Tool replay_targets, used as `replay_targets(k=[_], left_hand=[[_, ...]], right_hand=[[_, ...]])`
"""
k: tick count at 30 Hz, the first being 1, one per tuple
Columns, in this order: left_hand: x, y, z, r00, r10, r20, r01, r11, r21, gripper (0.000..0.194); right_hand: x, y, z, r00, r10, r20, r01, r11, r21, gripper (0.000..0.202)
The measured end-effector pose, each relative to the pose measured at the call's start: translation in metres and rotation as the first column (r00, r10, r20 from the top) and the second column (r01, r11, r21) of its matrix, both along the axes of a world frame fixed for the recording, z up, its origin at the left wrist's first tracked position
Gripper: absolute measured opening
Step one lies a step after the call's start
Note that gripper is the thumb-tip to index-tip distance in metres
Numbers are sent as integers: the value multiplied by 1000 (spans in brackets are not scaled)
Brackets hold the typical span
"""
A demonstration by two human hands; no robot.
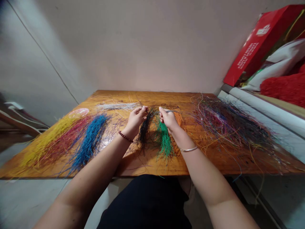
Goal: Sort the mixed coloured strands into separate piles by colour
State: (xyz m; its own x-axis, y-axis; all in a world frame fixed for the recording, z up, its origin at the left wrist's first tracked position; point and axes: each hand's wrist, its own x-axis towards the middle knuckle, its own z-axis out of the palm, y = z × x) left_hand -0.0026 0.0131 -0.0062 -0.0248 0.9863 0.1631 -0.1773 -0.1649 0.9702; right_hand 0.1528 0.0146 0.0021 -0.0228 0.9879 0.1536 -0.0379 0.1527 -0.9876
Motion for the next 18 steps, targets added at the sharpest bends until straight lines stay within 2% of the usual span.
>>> replay_targets(k=[3,6,11,18], left_hand=[[0,-1,-1,995,-24,-92,19,998,-56,27],[1,-3,-1,989,-70,-129,58,994,-95,23],[5,-5,0,984,-89,-157,79,994,-69,17],[4,-6,0,985,-88,-151,70,990,-124,20]], right_hand=[[1,4,-4,999,-13,30,13,1000,29,58],[2,7,-10,987,-79,142,60,989,134,58],[5,2,-12,880,-270,392,122,924,361,56],[1,-8,-5,809,-342,478,86,873,480,53]])
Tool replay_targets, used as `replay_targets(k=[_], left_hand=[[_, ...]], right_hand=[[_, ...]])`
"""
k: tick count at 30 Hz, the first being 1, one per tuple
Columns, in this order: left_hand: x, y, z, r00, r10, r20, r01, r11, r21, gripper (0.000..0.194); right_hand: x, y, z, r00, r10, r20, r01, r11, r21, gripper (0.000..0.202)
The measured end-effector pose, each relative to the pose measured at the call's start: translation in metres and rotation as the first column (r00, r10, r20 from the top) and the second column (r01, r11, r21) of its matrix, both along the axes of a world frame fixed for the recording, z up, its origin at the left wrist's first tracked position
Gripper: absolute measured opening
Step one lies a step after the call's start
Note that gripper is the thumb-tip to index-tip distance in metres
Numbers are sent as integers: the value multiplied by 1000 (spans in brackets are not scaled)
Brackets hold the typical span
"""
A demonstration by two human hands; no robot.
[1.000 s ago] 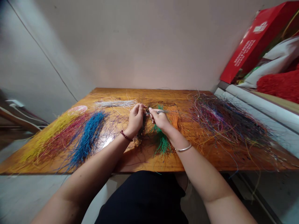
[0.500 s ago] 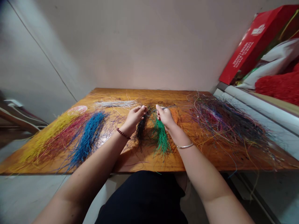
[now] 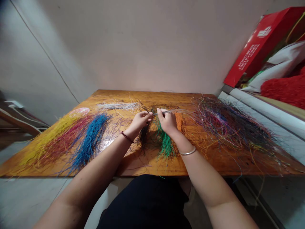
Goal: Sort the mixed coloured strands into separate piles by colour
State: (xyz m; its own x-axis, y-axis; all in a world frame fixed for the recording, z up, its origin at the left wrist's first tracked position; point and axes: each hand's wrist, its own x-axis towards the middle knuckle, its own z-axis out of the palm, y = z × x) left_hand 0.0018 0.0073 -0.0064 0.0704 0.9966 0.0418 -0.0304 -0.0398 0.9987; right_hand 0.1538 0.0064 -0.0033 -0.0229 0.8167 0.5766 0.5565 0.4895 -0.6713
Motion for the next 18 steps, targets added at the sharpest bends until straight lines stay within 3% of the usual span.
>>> replay_targets(k=[5,12,18], left_hand=[[-3,1,-3,999,-33,38,36,997,-73,29],[-5,6,-7,972,-110,209,138,982,-127,32],[-4,4,-3,956,-86,280,143,971,-191,28]], right_hand=[[-1,0,0,997,-15,73,12,999,41,49],[1,4,-3,999,-36,16,36,999,31,53],[1,3,-4,994,-89,58,82,991,110,52]])
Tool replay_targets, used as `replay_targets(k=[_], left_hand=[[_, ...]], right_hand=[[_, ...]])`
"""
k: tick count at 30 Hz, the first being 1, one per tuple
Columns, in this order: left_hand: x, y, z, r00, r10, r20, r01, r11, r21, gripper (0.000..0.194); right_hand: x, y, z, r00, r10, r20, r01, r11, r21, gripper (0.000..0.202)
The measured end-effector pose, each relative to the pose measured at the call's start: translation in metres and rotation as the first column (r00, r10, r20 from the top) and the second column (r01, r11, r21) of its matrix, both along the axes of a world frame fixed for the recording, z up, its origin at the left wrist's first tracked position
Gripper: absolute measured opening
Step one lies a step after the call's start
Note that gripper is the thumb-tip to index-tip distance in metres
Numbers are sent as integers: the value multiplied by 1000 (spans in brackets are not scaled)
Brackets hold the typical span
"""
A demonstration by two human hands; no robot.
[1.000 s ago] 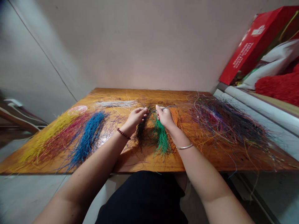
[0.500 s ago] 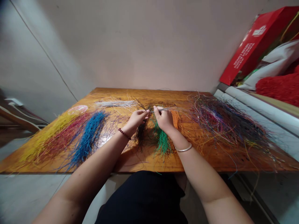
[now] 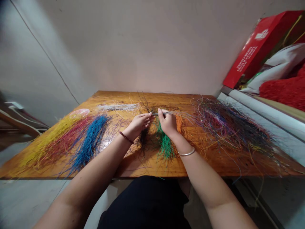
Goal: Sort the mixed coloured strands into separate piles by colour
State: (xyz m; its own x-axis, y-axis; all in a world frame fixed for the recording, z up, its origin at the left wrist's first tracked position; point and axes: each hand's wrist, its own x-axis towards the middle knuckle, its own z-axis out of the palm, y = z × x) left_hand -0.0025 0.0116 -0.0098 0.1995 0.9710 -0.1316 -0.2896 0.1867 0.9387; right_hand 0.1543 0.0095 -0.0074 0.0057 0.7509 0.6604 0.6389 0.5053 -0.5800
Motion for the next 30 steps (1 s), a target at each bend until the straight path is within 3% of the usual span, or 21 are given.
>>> replay_targets(k=[6,13,17,23,26,30], left_hand=[[2,0,-3,976,134,-172,-97,974,206,28],[3,4,-7,956,237,-176,-161,918,363,31],[2,5,-6,948,250,-196,-160,909,385,36],[3,1,0,957,272,-96,-222,906,360,39],[2,-1,3,976,212,-48,-191,941,281,40],[0,-2,4,996,33,80,-47,984,175,37]], right_hand=[[-3,-8,0,975,-94,199,69,989,133,46],[-3,-9,0,972,-49,230,11,986,165,42],[-2,-7,1,992,-9,123,-4,995,100,44],[-1,-1,0,996,68,-55,-67,997,27,47],[0,3,-2,980,107,-168,-109,994,-3,50],[0,9,-4,899,167,-405,-221,971,-91,53]])
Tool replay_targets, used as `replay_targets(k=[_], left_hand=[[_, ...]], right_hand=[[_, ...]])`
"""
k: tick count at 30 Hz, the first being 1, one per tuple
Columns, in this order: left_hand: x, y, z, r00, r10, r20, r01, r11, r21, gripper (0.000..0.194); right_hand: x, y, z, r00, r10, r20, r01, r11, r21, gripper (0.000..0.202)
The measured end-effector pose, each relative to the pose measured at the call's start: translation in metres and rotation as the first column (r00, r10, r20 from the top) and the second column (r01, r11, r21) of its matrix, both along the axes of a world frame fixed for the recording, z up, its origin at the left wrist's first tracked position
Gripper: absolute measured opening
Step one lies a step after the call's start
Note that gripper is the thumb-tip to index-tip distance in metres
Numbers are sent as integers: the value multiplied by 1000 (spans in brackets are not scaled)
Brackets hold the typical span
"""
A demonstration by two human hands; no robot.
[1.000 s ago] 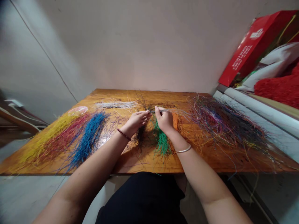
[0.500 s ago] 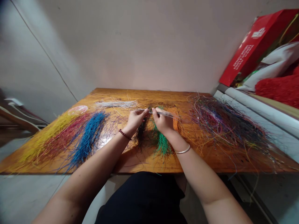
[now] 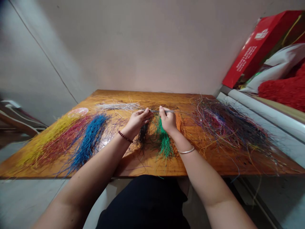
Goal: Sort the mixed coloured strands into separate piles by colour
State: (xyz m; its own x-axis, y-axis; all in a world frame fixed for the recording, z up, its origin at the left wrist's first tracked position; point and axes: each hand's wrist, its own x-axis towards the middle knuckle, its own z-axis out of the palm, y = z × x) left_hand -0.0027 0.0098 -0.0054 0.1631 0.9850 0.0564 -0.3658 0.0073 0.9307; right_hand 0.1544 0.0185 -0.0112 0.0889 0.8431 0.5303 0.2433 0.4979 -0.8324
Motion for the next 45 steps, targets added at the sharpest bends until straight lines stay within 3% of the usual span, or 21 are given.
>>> replay_targets(k=[4,8,14,21,25,29,33,41,45], left_hand=[[-2,1,-2,973,-167,158,174,984,-35,32],[-2,0,-2,951,-199,236,216,975,-46,30],[-1,-3,3,967,-150,205,161,986,-38,24],[0,-1,2,983,-123,138,123,992,6,32],[7,-2,0,998,58,-26,-53,986,155,33],[12,-4,-3,962,222,-161,-149,916,372,30],[13,-4,-5,954,252,-164,-158,885,439,29],[18,-6,-8,973,194,-121,-127,898,420,30],[19,-7,-9,964,222,-148,-142,897,419,32]], right_hand=[[-1,3,4,980,81,-184,-98,991,-86,56],[-2,2,7,965,108,-239,-134,986,-95,58],[2,4,7,976,91,-199,-109,990,-84,57],[3,6,4,983,81,-163,-97,991,-88,57],[3,6,5,963,84,-256,-127,979,-157,56],[5,4,9,914,123,-385,-231,941,-247,52],[3,0,12,904,128,-408,-257,926,-278,51],[-4,-7,13,887,237,-396,-363,888,-283,53],[-8,-10,12,898,260,-355,-377,870,-316,55]])
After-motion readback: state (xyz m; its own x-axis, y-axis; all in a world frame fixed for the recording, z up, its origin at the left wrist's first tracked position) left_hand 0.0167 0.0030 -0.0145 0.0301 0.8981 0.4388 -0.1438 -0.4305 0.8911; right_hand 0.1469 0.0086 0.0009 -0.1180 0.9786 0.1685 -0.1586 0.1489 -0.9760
